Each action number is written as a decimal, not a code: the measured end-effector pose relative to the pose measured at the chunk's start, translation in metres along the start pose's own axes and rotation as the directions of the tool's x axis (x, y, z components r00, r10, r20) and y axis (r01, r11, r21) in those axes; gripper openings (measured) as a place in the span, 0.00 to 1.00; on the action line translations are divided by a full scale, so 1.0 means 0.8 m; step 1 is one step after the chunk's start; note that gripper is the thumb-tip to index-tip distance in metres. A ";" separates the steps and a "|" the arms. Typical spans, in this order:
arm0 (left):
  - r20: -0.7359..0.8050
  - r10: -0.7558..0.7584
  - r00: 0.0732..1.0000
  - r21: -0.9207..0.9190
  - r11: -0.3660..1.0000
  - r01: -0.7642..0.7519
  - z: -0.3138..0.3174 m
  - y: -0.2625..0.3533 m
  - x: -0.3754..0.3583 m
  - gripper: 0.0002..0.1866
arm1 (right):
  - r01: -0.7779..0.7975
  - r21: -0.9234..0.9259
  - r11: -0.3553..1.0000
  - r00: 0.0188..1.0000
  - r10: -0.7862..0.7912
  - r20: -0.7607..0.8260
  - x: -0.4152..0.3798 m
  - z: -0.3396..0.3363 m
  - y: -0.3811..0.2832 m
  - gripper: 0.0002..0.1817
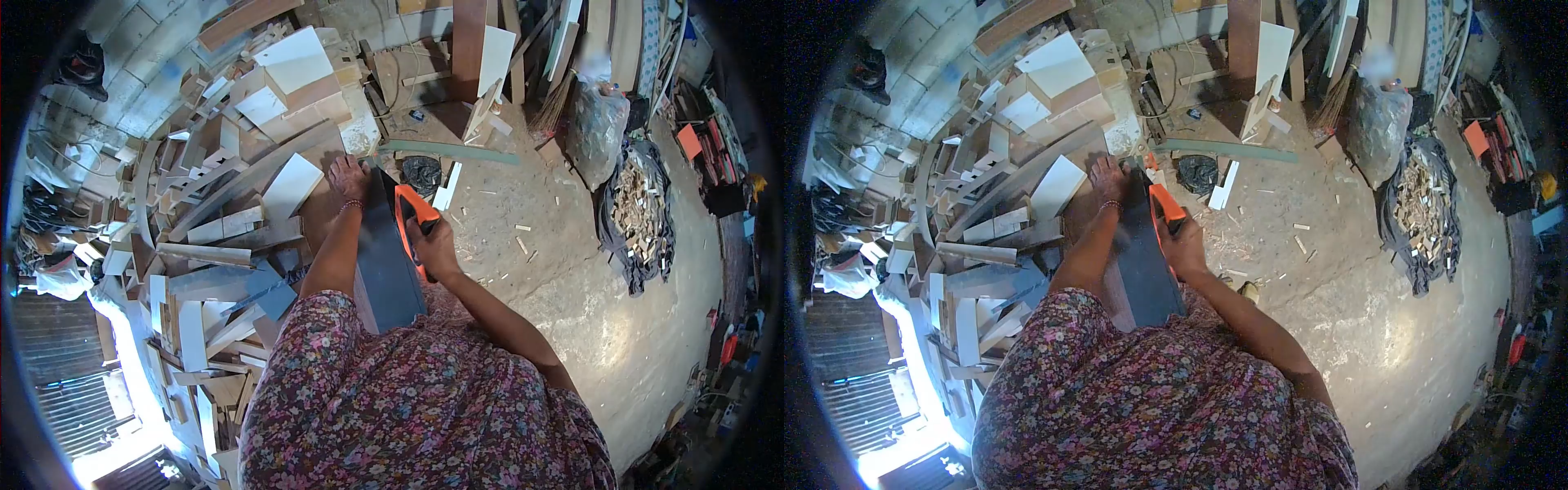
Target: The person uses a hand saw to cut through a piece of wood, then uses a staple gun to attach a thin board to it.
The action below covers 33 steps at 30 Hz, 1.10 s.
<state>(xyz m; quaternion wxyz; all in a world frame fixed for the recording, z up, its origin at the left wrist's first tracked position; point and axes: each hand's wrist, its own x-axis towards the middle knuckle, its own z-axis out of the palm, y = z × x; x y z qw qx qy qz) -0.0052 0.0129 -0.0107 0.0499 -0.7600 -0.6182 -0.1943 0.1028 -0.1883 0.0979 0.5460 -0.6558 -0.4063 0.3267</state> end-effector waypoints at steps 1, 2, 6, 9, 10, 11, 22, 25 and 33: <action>-0.001 0.013 1.000 0.012 1.000 -0.013 -0.003 0.001 0.000 0.20 | -0.099 0.037 0.994 0.993 0.097 0.060 0.010 -0.007 0.001 0.09; -0.006 0.016 1.000 0.012 1.000 -0.016 -0.002 0.001 0.000 0.20 | -0.197 0.069 0.978 0.974 0.188 0.124 0.022 -0.013 0.002 0.10; -0.071 0.039 0.997 0.058 0.998 -0.035 -0.004 0.002 -0.004 0.20 | -0.402 0.298 0.866 0.905 0.327 0.272 0.059 -0.030 -0.008 0.11; -0.038 0.029 0.999 0.062 0.998 -0.026 -0.012 0.008 -0.003 0.19 | -0.395 0.248 0.884 0.900 0.318 0.299 0.063 -0.033 -0.005 0.15; -0.017 -0.002 1.000 0.066 0.998 0.003 -0.010 0.008 -0.002 0.18 | -0.256 0.167 0.952 0.946 0.212 0.245 0.059 -0.028 -0.004 0.14; -0.012 0.001 1.000 0.068 0.998 0.000 -0.007 0.007 -0.002 0.18 | -0.118 0.076 0.990 0.974 0.101 0.201 0.051 -0.016 -0.002 0.13; -0.179 0.030 0.983 0.004 1.000 -0.030 0.014 0.000 -0.001 0.15 | 0.072 -0.018 0.997 0.997 -0.072 0.014 -0.016 0.013 -0.013 0.11; -0.171 0.057 0.984 -0.008 0.998 -0.059 0.005 0.002 -0.001 0.14 | -0.064 -0.151 0.986 0.996 0.073 0.055 0.014 0.007 -0.014 0.13; -0.324 0.085 0.942 -0.013 0.995 -0.094 0.013 0.001 -0.003 0.14 | 0.047 -0.236 0.971 0.977 0.004 0.212 0.069 0.039 -0.012 0.14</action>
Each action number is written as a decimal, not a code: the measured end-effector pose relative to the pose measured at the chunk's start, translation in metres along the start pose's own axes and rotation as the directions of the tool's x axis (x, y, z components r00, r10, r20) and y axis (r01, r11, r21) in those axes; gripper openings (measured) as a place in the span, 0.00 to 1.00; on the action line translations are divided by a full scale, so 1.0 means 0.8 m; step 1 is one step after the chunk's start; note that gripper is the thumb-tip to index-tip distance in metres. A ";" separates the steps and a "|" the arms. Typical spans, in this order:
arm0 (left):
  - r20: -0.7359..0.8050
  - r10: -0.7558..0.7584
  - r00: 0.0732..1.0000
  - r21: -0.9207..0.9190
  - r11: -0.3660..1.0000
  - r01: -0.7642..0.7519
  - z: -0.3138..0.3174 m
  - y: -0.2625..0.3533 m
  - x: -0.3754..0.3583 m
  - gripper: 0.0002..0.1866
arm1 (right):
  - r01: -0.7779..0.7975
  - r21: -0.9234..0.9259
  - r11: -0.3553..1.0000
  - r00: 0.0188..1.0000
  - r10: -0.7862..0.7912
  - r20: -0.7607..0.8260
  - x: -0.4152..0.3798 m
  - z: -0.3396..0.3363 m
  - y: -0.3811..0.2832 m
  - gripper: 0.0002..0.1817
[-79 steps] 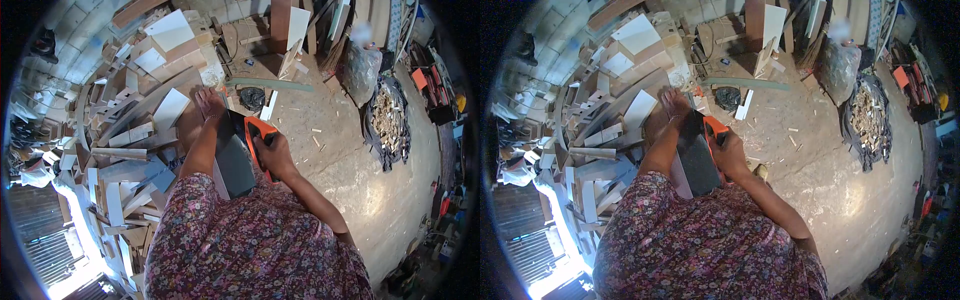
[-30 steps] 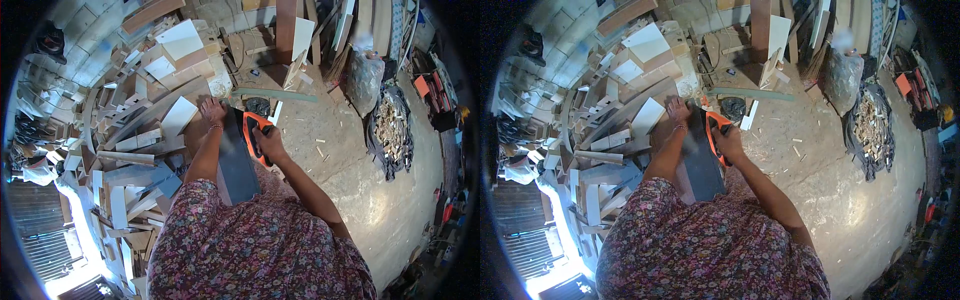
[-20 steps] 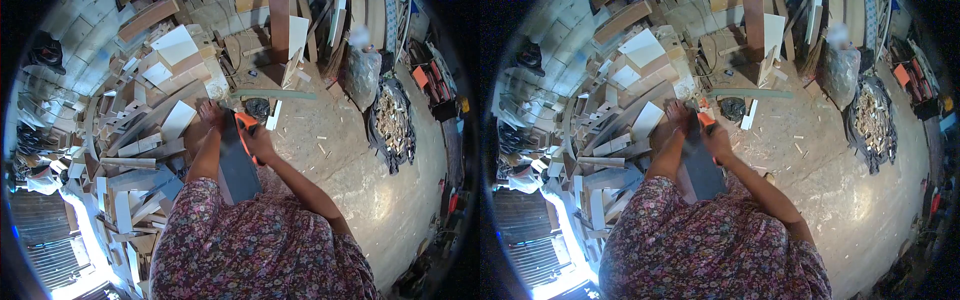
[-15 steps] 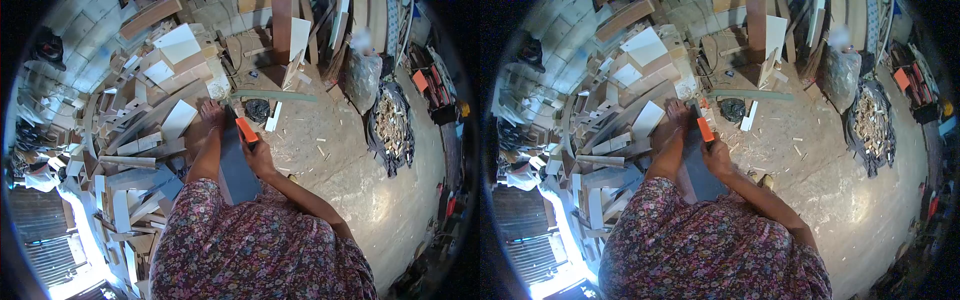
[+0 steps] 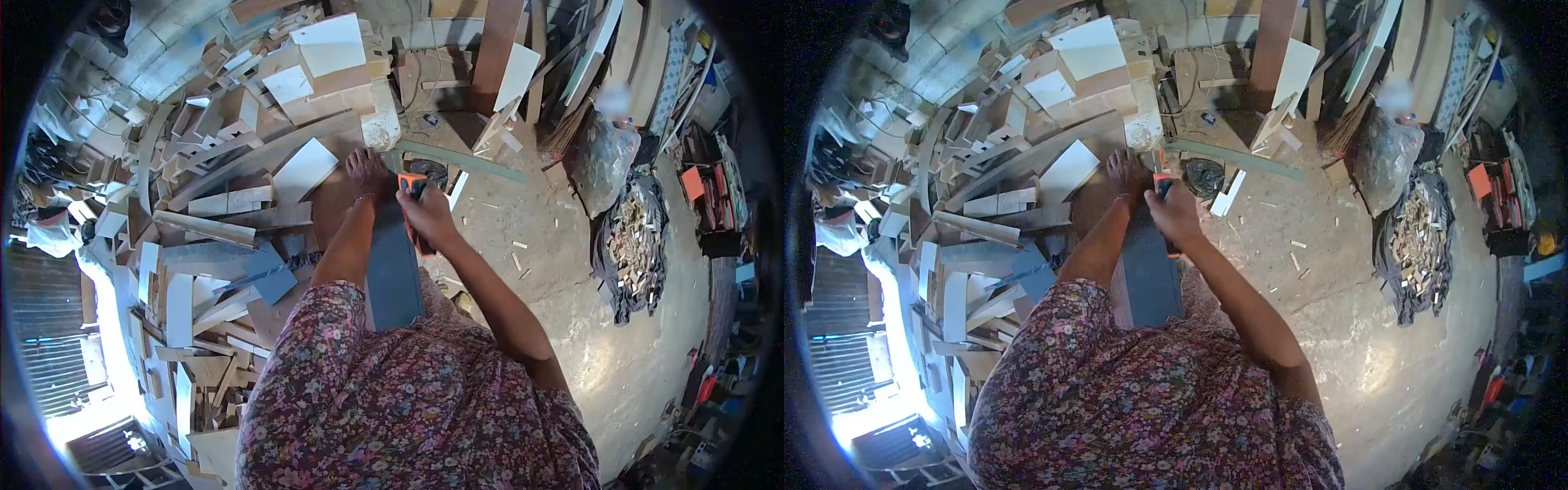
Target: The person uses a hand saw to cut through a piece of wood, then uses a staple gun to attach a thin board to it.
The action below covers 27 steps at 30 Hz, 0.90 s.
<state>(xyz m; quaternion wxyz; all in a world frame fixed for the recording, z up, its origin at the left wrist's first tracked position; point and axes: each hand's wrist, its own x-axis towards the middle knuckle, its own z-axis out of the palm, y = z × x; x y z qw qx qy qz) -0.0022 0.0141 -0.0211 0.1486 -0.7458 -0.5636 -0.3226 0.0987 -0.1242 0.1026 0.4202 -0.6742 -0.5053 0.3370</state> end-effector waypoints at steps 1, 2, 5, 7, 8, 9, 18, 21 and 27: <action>-0.002 0.012 1.000 0.017 1.000 -0.012 0.002 -0.001 0.000 0.14 | 0.104 -0.069 0.992 0.990 -0.110 -0.084 -0.015 -0.004 -0.017 0.14; 0.002 0.006 1.000 0.018 1.000 -0.006 0.005 -0.003 -0.002 0.14 | 0.198 -0.145 0.969 0.962 -0.220 -0.159 -0.029 -0.012 -0.039 0.14; 0.086 -0.066 0.994 -0.073 0.995 0.072 -0.003 0.004 0.006 0.15 | -0.040 0.086 0.995 0.998 0.035 0.055 -0.055 -0.048 -0.044 0.19; 0.121 -0.074 0.990 -0.043 0.996 0.080 -0.004 0.003 0.005 0.15 | -0.268 0.268 0.926 0.958 0.224 0.181 -0.073 -0.067 -0.040 0.19; 0.114 -0.066 0.991 -0.051 0.996 0.073 -0.005 0.002 0.006 0.15 | -0.260 0.270 0.927 0.961 0.220 0.169 -0.080 -0.067 -0.038 0.19; 0.079 -0.069 0.995 -0.050 0.996 0.073 -0.004 0.002 0.004 0.14 | -0.211 0.231 0.950 0.976 0.191 0.104 -0.087 -0.063 -0.034 0.19; 0.043 -0.042 0.998 -0.050 0.998 0.044 -0.005 0.003 0.004 0.14 | -0.053 0.129 0.990 0.997 0.059 -0.043 -0.111 -0.058 -0.053 0.19; 0.054 -0.013 0.998 -0.051 0.999 0.016 -0.007 -0.001 0.002 0.15 | -0.187 0.203 0.961 0.982 0.183 0.037 -0.105 -0.063 -0.050 0.19; 0.096 0.067 0.993 0.000 0.998 -0.068 -0.004 -0.009 -0.006 0.16 | -0.005 0.151 0.989 0.994 0.022 -0.108 -0.104 -0.063 -0.041 0.20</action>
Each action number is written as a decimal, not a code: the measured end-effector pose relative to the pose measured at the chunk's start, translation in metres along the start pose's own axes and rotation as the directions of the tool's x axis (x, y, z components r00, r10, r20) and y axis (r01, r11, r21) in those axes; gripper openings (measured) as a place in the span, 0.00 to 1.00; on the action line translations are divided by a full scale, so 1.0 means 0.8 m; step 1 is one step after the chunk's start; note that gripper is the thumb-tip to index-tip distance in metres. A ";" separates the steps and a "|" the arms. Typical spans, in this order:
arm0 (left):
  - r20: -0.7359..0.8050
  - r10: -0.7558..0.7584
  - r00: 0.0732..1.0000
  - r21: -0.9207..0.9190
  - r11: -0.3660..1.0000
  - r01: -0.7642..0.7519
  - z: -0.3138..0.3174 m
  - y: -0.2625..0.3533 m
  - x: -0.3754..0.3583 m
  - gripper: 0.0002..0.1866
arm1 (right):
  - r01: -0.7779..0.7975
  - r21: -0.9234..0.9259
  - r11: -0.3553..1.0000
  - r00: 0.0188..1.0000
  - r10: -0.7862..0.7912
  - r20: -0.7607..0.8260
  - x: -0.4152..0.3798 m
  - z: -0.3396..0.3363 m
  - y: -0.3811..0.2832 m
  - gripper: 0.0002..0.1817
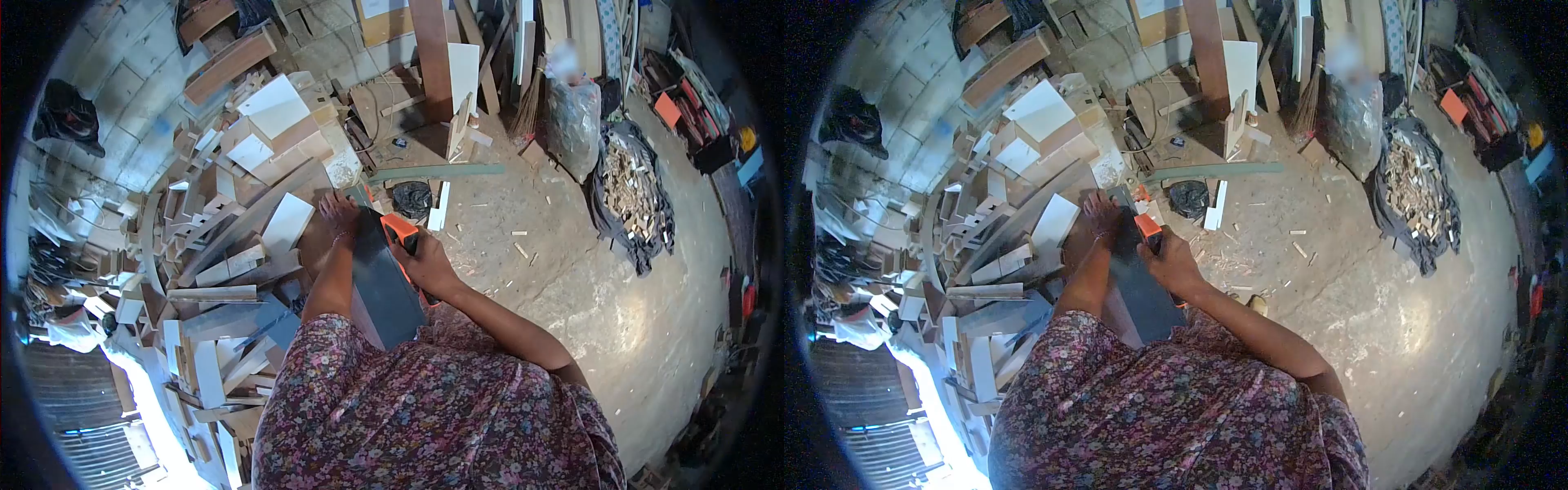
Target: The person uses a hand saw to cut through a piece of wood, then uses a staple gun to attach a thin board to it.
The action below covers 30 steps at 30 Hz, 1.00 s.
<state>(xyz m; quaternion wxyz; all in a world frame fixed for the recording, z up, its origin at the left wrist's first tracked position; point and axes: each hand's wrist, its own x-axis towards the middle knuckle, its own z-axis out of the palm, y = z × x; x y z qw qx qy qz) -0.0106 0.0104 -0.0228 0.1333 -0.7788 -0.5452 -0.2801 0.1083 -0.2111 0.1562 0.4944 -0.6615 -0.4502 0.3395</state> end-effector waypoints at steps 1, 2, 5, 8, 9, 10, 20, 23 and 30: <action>-0.038 0.031 0.999 0.014 0.999 -0.030 0.004 -0.003 -0.003 0.17 | -0.011 -0.021 1.000 1.000 0.011 0.021 0.000 -0.001 0.001 0.20; -0.036 0.040 0.999 0.017 0.999 -0.039 0.008 -0.005 -0.007 0.17 | -0.021 -0.044 0.999 0.999 0.023 0.044 0.000 -0.003 0.003 0.20; 0.042 0.017 0.999 0.055 0.998 -0.019 -0.008 -0.001 -0.016 0.21 | 0.020 -0.071 0.997 0.999 -0.017 0.044 -0.005 -0.002 0.007 0.21; 0.108 0.021 0.994 0.011 1.000 -0.022 -0.012 -0.001 -0.019 0.22 | -0.074 -0.082 0.994 0.993 0.081 0.083 -0.013 -0.005 0.002 0.23; 0.094 0.008 0.996 0.002 1.000 -0.008 -0.009 -0.001 -0.019 0.22 | -0.075 -0.086 0.993 0.993 0.083 0.089 -0.015 -0.005 0.003 0.23; 0.078 -0.006 0.997 -0.007 1.000 0.007 -0.006 -0.001 -0.018 0.22 | -0.065 -0.093 0.994 0.996 0.069 0.048 -0.018 -0.005 0.004 0.25; 0.187 -0.121 0.975 -0.005 0.992 0.125 -0.028 0.011 0.001 0.19 | -0.076 -0.195 0.978 0.997 0.072 -0.028 -0.036 -0.007 -0.001 0.21; 0.194 -0.143 0.970 0.026 0.990 0.141 -0.024 0.014 0.006 0.18 | -0.002 -0.075 0.997 0.994 -0.007 -0.108 -0.037 0.000 0.021 0.17; 0.127 -0.119 0.985 0.002 0.993 0.120 -0.017 0.009 0.007 0.19 | -0.063 -0.162 0.985 0.996 0.052 -0.071 -0.017 0.016 0.024 0.14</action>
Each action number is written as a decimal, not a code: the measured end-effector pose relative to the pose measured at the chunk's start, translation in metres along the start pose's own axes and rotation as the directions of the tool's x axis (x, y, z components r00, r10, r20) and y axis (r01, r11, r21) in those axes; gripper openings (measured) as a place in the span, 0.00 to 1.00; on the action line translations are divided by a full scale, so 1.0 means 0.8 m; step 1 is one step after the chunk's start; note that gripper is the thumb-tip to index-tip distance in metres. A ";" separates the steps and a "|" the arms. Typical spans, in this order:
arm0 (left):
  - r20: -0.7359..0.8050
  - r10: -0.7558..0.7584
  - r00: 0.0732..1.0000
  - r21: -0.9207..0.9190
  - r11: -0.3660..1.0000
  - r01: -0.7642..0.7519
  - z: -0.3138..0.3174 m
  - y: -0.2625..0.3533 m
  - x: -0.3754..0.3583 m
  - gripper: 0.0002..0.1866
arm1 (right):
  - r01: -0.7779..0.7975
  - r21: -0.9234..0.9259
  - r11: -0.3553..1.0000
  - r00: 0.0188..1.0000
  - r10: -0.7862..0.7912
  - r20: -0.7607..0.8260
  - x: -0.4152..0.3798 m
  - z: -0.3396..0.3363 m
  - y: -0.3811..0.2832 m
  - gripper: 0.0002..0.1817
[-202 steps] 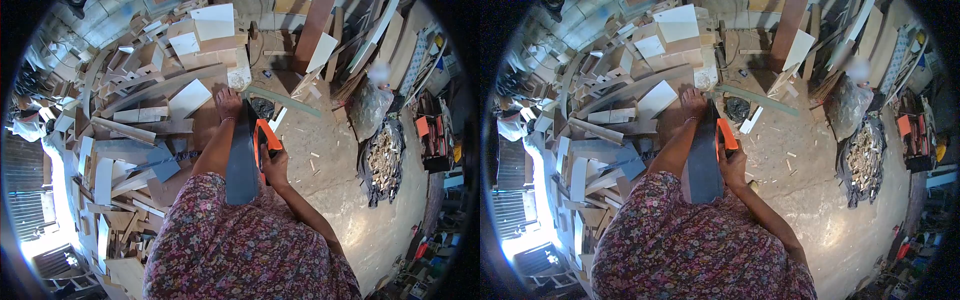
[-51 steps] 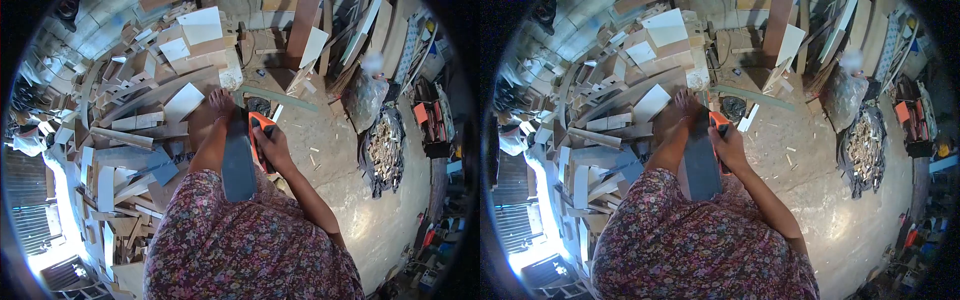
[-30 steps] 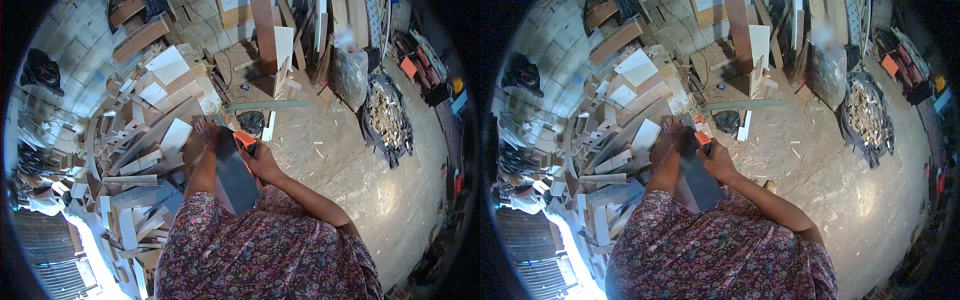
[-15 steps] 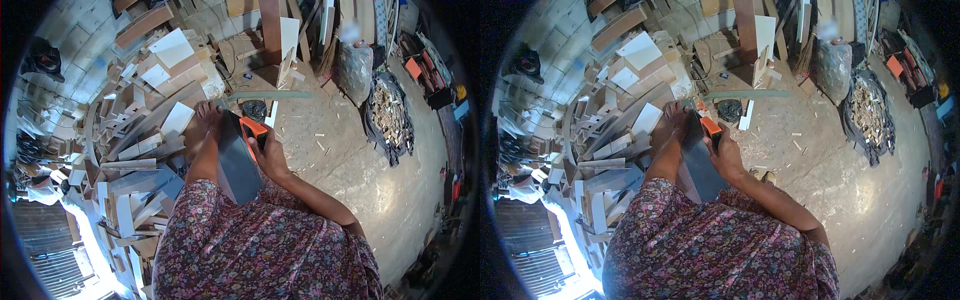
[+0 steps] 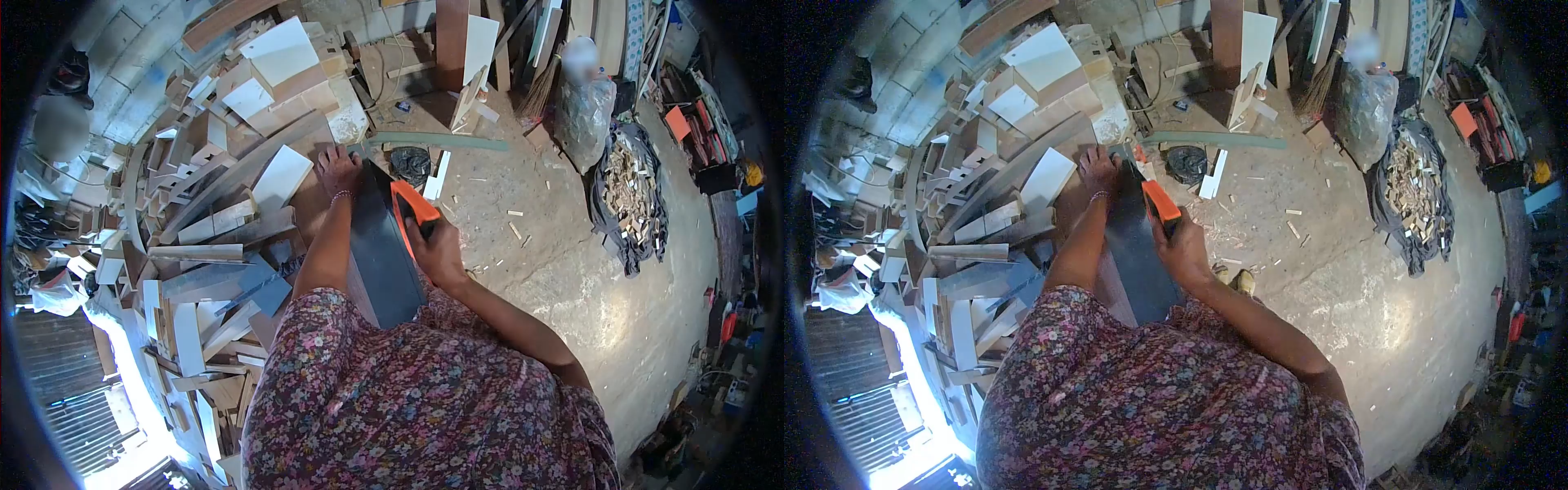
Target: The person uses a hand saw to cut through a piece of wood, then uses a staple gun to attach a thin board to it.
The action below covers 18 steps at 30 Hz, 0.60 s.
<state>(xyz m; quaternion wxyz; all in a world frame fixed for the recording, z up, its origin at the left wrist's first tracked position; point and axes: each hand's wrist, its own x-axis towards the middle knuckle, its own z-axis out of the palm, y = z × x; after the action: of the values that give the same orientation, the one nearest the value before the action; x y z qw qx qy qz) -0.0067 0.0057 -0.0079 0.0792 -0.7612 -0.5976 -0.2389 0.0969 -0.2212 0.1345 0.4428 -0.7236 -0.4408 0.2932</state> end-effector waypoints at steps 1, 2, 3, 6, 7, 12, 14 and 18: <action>0.029 0.009 1.000 -0.001 1.000 -0.009 0.000 -0.003 -0.001 0.19 | 0.039 0.009 0.999 0.999 -0.039 -0.024 0.012 0.014 0.012 0.14; 0.028 0.006 1.000 0.001 1.000 -0.006 0.000 -0.003 -0.002 0.19 | 0.085 0.019 0.996 0.995 -0.084 -0.049 0.023 0.026 0.022 0.14; 0.011 0.013 1.000 0.015 1.000 -0.014 0.001 -0.002 -0.002 0.18 | 0.091 0.021 0.996 0.995 -0.090 -0.048 0.034 0.029 0.012 0.14; 0.011 0.001 1.000 0.028 1.000 -0.001 -0.003 -0.004 -0.006 0.18 | 0.086 -0.032 0.996 0.996 -0.087 -0.033 0.046 0.029 -0.005 0.15; 0.025 -0.022 0.999 0.022 1.000 0.022 -0.003 0.001 -0.002 0.18 | 0.096 -0.034 0.995 0.994 -0.097 -0.047 0.045 0.028 -0.004 0.15; 0.058 -0.073 0.996 0.059 0.996 0.069 -0.010 0.005 -0.005 0.20 | 0.067 -0.099 0.993 0.997 -0.069 -0.023 0.049 0.031 -0.002 0.15; 0.092 -0.109 0.990 0.045 0.993 0.105 -0.014 0.010 -0.004 0.20 | 0.106 -0.066 0.992 0.994 -0.107 -0.018 0.066 0.033 -0.001 0.15; 0.106 -0.100 0.989 0.073 0.993 0.092 -0.012 0.006 -0.006 0.20 | 0.034 -0.155 0.987 0.991 -0.012 0.137 0.114 0.038 -0.010 0.15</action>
<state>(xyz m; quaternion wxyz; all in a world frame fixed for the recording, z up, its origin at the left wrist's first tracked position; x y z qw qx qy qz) -0.0053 -0.0038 -0.0007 0.0604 -0.7404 -0.6448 -0.1800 0.1091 -0.1262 0.1256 0.3570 -0.7295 -0.4998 0.3010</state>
